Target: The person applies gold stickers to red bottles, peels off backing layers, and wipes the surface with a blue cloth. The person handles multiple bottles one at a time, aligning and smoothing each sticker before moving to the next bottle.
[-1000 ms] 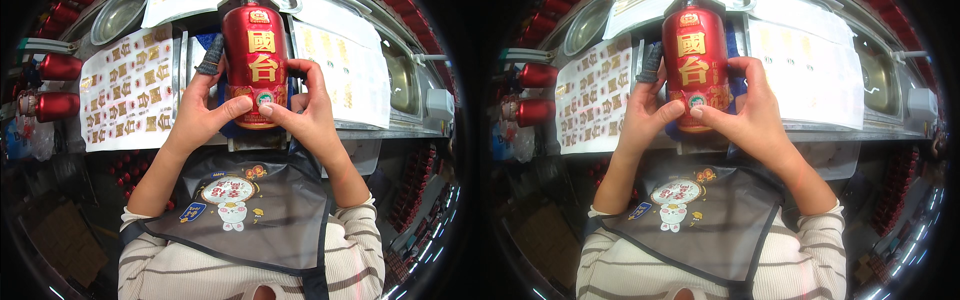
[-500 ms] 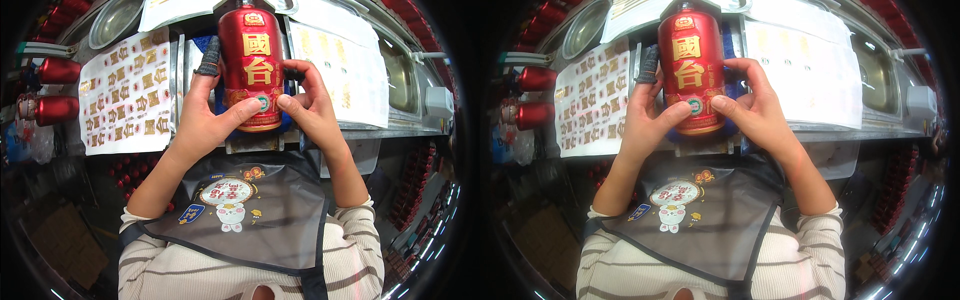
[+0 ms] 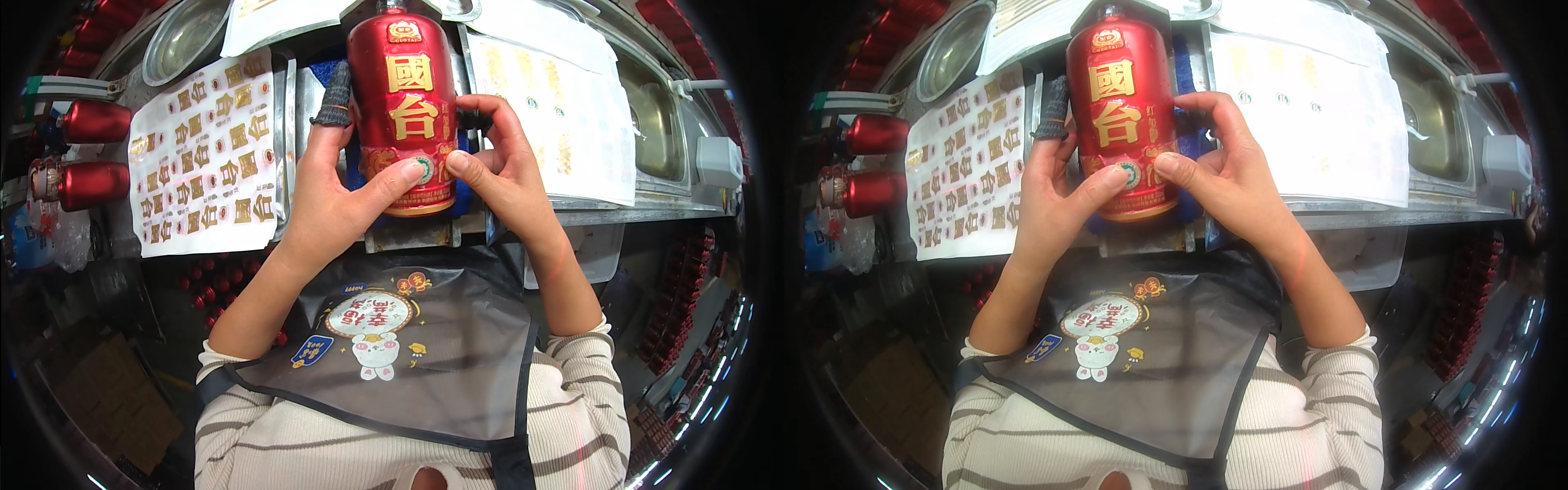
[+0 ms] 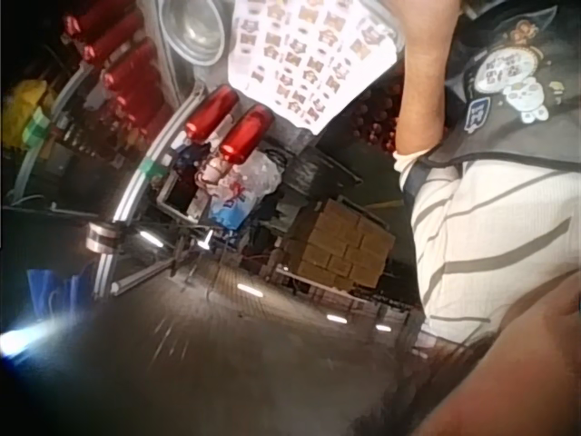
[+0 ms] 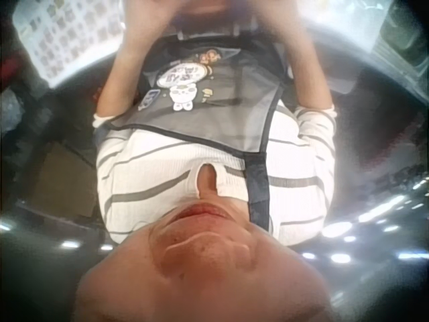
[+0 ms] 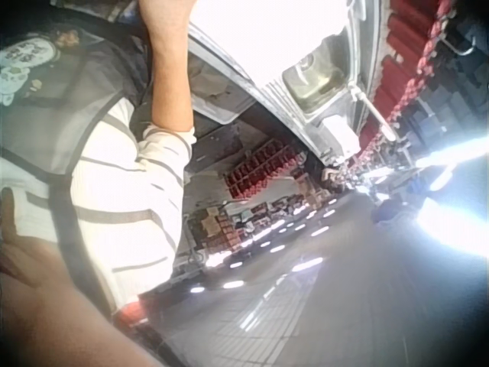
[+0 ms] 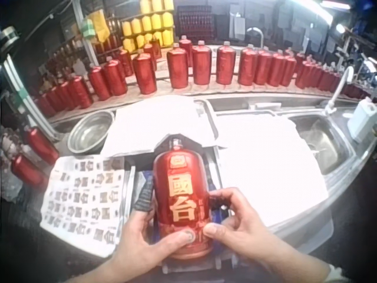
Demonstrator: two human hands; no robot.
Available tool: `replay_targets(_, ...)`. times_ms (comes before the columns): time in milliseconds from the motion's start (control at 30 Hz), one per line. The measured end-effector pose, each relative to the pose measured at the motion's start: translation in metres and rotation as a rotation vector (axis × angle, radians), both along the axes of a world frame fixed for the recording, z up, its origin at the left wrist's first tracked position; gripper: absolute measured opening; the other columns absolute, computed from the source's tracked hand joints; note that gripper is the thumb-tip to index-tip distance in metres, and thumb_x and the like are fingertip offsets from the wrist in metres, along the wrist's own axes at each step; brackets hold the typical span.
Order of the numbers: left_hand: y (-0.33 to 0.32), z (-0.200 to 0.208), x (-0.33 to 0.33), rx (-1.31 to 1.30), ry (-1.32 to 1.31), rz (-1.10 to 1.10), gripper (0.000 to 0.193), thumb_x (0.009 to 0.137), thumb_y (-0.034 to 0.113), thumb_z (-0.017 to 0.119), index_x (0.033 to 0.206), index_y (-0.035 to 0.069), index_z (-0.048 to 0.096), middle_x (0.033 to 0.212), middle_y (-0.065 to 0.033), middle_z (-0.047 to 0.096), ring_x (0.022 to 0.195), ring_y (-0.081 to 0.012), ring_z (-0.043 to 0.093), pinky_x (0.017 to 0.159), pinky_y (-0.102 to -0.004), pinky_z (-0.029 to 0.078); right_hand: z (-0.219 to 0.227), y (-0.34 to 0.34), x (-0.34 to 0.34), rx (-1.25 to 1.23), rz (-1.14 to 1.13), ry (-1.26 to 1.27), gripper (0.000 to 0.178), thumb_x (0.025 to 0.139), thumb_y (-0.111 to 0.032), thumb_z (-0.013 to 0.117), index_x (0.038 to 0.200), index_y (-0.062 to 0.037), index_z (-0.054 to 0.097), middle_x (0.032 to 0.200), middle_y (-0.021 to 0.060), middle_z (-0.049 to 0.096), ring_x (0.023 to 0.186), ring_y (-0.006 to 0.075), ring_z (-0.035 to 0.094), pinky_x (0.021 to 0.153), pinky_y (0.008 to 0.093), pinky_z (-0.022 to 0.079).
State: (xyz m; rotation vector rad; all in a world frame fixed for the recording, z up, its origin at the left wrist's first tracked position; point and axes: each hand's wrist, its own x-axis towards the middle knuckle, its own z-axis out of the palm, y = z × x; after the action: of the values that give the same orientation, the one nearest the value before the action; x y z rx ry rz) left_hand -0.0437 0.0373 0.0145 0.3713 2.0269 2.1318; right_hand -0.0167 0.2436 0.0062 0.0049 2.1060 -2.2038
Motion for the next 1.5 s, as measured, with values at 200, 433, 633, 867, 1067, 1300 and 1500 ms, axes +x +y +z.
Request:
replay_targets(200, 0.001, 0.011, 0.0, -0.105, -0.065, -0.014, 0.07, 0.083, 0.012, 0.077, 0.14, -0.003, 0.041, 0.132, -0.0169, 0.056, 0.123, -0.0215, 0.054, 0.104, -0.0354, 0.044, 0.002, -0.001, 0.0, -0.036, -0.022, -0.02, 0.053, 0.089, -0.016, 0.075, 0.132, -0.0038, 0.046, 0.123, 0.0078, 0.054, 0.066, -0.0009, 0.052, 0.054, 0.0148, 0.041)
replay_targets(433, 0.007, 0.007, 0.0, -0.022, -0.024, 0.044, 0.058, 0.083, 0.018, 0.08, 0.128, -0.003, 0.05, 0.119, -0.0153, 0.062, 0.109, -0.019, 0.062, 0.094, -0.0328, 0.05, -0.001, -0.001, -0.002, -0.027, -0.021, -0.018, 0.052, 0.089, -0.016, 0.075, 0.131, -0.0038, 0.047, 0.123, 0.0084, 0.054, 0.065, -0.0002, 0.052, 0.053, 0.0148, 0.041)
replay_targets(633, 0.006, 0.006, -0.001, -0.027, -0.003, 0.039, 0.058, 0.084, 0.018, 0.079, 0.13, -0.003, 0.049, 0.12, -0.0155, 0.062, 0.11, -0.0193, 0.061, 0.095, -0.0329, 0.049, 0.002, 0.0, -0.002, 0.009, -0.012, -0.025, 0.052, 0.089, -0.016, 0.074, 0.131, -0.0036, 0.047, 0.125, 0.0094, 0.053, 0.069, 0.001, 0.056, 0.055, 0.0152, 0.044)
replay_targets(867, -0.013, -0.008, -0.003, 0.157, -0.146, -0.028, 0.066, 0.091, 0.02, 0.073, 0.144, -0.004, 0.04, 0.141, -0.0157, 0.052, 0.133, -0.0215, 0.047, 0.111, -0.037, 0.036, 0.02, -0.003, 0.002, -0.07, -0.031, -0.118, 0.054, 0.091, -0.017, 0.072, 0.134, 0.0002, 0.045, 0.126, 0.0116, 0.053, 0.071, 0.0026, 0.059, 0.057, 0.0167, 0.046)
replay_targets(1067, -0.016, -0.018, -0.001, 0.1, -0.083, -0.045, 0.07, 0.092, 0.022, 0.073, 0.147, -0.003, 0.039, 0.146, -0.0161, 0.049, 0.135, -0.0221, 0.046, 0.113, -0.0383, 0.034, 0.016, -0.016, 0.006, 0.096, -0.088, -0.061, 0.059, 0.088, -0.02, 0.076, 0.132, 0.0016, 0.044, 0.116, 0.0106, 0.06, 0.063, 0.0014, 0.056, 0.052, 0.0178, 0.044)
replay_targets(1300, -0.013, -0.014, -0.001, 0.108, -0.101, -0.024, 0.068, 0.091, 0.023, 0.074, 0.145, -0.003, 0.043, 0.143, -0.0154, 0.052, 0.132, -0.0219, 0.048, 0.113, -0.0377, 0.035, 0.022, -0.02, 0.005, 0.117, -0.092, -0.068, 0.064, 0.084, -0.021, 0.08, 0.13, 0.0014, 0.042, 0.098, 0.0093, 0.065, 0.058, 0.001, 0.053, 0.049, 0.0174, 0.042)
replay_targets(1500, -0.012, -0.012, -0.002, 0.156, -0.107, -0.021, 0.067, 0.089, 0.023, 0.076, 0.143, -0.002, 0.045, 0.139, -0.0148, 0.055, 0.129, -0.0211, 0.051, 0.111, -0.0368, 0.037, 0.021, -0.019, 0.003, 0.112, -0.088, -0.073, 0.063, 0.085, -0.021, 0.079, 0.13, 0.0015, 0.041, 0.092, 0.0085, 0.066, 0.059, 0.0016, 0.055, 0.049, 0.0181, 0.044)
